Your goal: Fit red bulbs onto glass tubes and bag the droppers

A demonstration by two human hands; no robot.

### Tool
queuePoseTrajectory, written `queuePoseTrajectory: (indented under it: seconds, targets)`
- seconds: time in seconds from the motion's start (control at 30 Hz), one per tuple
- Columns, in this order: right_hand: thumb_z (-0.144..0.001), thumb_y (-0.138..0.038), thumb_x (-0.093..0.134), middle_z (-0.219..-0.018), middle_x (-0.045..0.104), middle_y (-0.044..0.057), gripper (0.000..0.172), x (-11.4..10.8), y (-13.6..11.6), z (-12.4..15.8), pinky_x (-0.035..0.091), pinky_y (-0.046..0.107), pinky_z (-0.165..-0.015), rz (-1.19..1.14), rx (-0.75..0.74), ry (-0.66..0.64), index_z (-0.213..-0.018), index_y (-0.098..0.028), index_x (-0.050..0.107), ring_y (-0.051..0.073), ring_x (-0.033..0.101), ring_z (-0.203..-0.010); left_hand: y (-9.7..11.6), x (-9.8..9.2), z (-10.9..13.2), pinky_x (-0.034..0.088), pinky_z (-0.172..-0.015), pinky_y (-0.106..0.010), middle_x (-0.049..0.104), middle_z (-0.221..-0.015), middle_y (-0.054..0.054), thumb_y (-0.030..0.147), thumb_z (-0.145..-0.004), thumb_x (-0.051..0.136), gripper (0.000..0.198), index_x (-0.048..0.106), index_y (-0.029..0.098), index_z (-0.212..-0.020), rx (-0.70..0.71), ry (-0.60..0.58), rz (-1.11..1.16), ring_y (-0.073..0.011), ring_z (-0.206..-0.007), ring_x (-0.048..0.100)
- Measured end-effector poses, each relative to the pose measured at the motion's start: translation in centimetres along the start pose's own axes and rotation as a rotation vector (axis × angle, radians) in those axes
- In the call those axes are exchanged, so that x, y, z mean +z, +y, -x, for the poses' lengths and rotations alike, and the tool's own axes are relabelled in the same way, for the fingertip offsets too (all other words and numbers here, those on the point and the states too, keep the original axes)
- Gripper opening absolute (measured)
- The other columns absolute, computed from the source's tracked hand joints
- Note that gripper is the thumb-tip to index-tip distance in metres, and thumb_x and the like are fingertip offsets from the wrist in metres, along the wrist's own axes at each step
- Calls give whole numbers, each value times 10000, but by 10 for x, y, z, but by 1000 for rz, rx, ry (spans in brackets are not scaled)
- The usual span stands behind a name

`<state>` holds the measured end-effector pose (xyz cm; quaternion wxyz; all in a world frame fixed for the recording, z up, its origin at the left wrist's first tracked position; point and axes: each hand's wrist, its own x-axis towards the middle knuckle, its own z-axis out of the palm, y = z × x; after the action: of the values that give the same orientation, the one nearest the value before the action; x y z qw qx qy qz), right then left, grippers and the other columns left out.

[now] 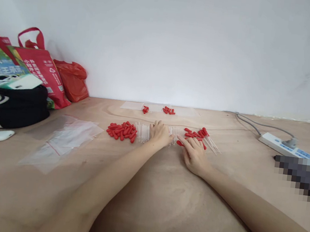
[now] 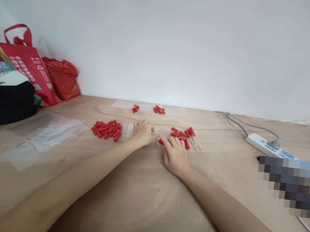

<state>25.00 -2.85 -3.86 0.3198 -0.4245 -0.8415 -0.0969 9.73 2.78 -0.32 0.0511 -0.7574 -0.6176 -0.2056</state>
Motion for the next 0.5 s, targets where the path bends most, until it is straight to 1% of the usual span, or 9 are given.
queuePoseTrajectory:
  seconds: [0.07, 0.13, 0.23, 0.3, 0.43, 0.5]
  targets:
    - [-800, -135, 361, -826, 534, 75, 397, -1, 1, -2, 321, 336, -661, -5, -19, -8, -1176, -217, 457, 217, 461, -780, 4, 1, -2, 323, -779, -432, 553, -875, -133, 370, -662, 599, 234, 631, 139, -684, -2, -6, -25, -305, -941, 435]
    - [-800, -141, 368, -825, 530, 71, 358, 0, 2, -4, 327, 338, -665, -34, -13, -3, -1125, -227, 491, 219, 464, -794, 7, 1, -3, 325, -778, -427, 558, -876, -142, 330, -656, 606, 203, 631, 129, -674, 3, -10, -35, -306, -939, 437]
    - [-813, -179, 376, -831, 540, 77, 263, 1, 2, -5, 356, 348, -690, -127, 37, 30, -1047, -194, 495, 220, 476, -815, 12, 2, -5, 325, -781, -428, 563, -894, -160, 276, -657, 595, 172, 635, 110, -682, 6, -10, -51, -308, -936, 441]
    - [-816, -202, 387, -826, 548, 76, 191, 2, 1, -6, 385, 341, -693, -235, 87, 72, -984, -178, 474, 204, 489, -791, 14, 3, -6, 325, -785, -430, 566, -899, -168, 238, -656, 588, 155, 638, 96, -694, 0, -10, -59, -308, -933, 445]
    - [-789, -230, 440, -749, 539, 47, 60, 3, 1, -6, 426, 298, -605, -432, 203, 126, -837, -193, 436, 160, 503, -657, 18, 4, -8, 340, -784, -414, 568, -900, -169, 191, -659, 589, 122, 629, 84, -700, 1, -14, -52, -305, -935, 455]
    - [-767, -222, 467, -711, 526, 29, 62, 4, 2, -6, 430, 285, -561, -518, 258, 151, -806, -202, 422, 146, 502, -604, 17, 1, -7, 355, -770, -406, 566, -898, -170, 195, -691, 573, 125, 615, 80, -718, 11, -9, -34, -306, -940, 459]
